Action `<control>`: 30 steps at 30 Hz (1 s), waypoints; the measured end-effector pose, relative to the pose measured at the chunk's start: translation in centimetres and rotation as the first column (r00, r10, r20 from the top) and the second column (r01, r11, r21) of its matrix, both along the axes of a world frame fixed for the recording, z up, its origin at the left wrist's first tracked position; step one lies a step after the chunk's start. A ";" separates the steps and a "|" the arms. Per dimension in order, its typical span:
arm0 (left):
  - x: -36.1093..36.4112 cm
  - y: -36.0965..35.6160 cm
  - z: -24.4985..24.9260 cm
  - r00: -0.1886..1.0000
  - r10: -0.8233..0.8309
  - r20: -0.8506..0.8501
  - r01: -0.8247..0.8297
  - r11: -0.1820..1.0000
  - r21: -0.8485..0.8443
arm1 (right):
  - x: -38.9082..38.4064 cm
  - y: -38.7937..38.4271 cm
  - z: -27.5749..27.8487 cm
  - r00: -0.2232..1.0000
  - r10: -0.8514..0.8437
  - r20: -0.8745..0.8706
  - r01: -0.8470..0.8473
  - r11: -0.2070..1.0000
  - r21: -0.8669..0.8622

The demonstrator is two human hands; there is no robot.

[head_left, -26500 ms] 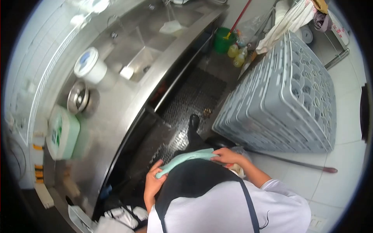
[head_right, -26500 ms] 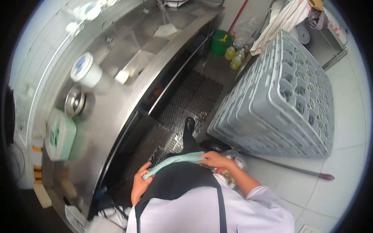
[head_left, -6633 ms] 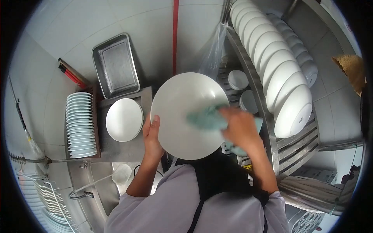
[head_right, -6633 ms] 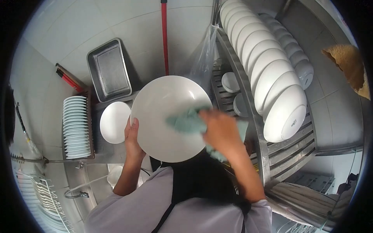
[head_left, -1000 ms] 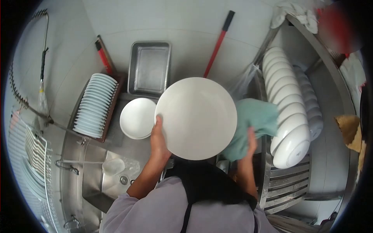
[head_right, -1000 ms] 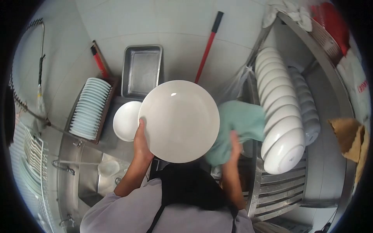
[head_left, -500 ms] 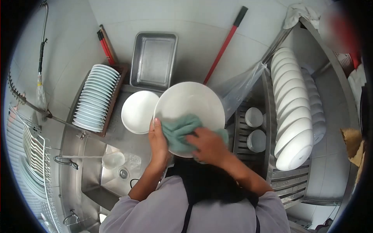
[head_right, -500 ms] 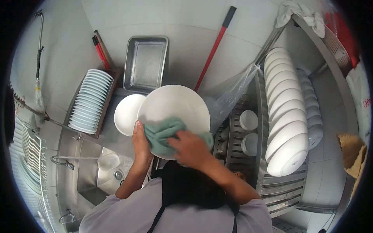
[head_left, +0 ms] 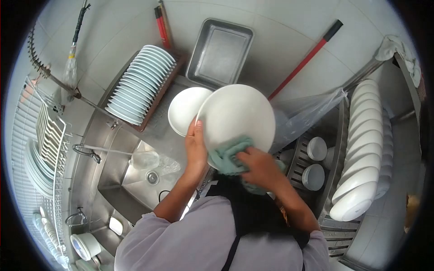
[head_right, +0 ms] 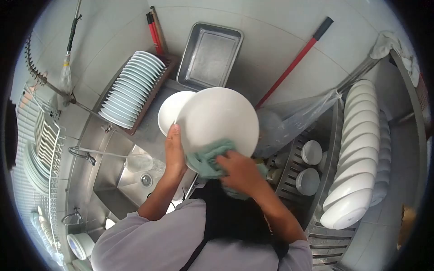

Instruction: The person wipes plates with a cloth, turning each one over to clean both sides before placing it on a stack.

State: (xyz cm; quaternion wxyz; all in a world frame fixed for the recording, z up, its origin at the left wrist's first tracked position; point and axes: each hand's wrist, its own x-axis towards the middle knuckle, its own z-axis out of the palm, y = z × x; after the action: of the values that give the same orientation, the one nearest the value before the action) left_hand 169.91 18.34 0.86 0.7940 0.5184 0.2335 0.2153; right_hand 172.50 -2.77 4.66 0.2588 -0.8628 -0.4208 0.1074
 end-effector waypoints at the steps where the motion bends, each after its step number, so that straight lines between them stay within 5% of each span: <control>1: 0.0 1.0 -0.4 0.999 0.041 -0.025 -0.040 0.998 0.038 | 0.5 -1.4 -0.1 0.999 -0.033 0.027 0.035 0.994 -0.108; 5: 1.0 7.0 -5.4 0.983 0.163 -0.082 -0.157 0.985 0.073 | 2.1 -7.3 -1.7 0.896 -0.410 0.171 0.396 0.912 0.107; 8: 2.0 11.1 -9.9 0.964 0.228 -0.139 -0.231 0.973 0.000 | 1.0 -10.6 -3.3 0.698 -0.566 -0.439 0.706 0.645 0.291; 11: 3.1 13.7 -14.0 0.898 0.393 -0.197 -0.400 0.916 0.005 | -1.9 -12.3 -6.0 0.583 -0.561 -0.587 0.796 0.538 0.277; 17: 4.2 15.6 -17.6 0.894 0.425 -0.139 -0.436 0.898 -0.053 | -6.3 -14.3 -10.7 0.540 -0.468 -0.700 0.814 0.502 0.293; 19: 4.7 15.9 -17.9 0.882 0.406 -0.239 -0.388 0.914 0.122 | -7.0 -14.8 -11.6 0.542 -0.517 -0.662 0.822 0.488 0.292; 20: 4.9 16.2 -18.1 0.868 0.404 -0.289 -0.356 0.911 0.206 | -7.4 -15.2 -11.7 0.527 -0.540 -0.656 0.837 0.465 0.289; 23: 4.8 20.3 -20.6 0.622 0.255 -0.740 0.279 0.811 0.514 | -7.9 -15.7 -11.6 0.505 -0.564 -0.653 0.854 0.438 0.281; 26: 3.9 18.7 -14.3 0.491 -0.131 -0.861 0.458 0.880 0.127 | -8.3 -16.0 -11.6 0.467 -0.572 -0.674 0.878 0.390 0.278; 27: 3.5 19.2 -15.3 0.436 -0.004 -0.900 0.656 0.686 0.315 | -8.3 -15.9 -11.7 0.500 -0.561 -0.660 0.857 0.428 0.286; 29: 2.7 20.0 -19.2 0.456 0.238 -0.858 0.879 0.031 0.476 | -9.0 -16.6 -11.3 0.535 -0.579 -0.616 0.839 0.450 0.306; 30: 2.2 20.2 -19.0 0.443 0.166 -0.881 0.859 0.203 0.470 | -8.9 -15.9 -10.1 0.569 -0.572 -0.591 0.818 0.469 0.334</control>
State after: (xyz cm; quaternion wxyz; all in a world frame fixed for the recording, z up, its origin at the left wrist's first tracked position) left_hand 172.10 38.52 -18.16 0.1605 0.9396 0.2406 -0.1831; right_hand 163.65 -18.69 -5.48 0.6066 -0.7939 0.0298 0.0294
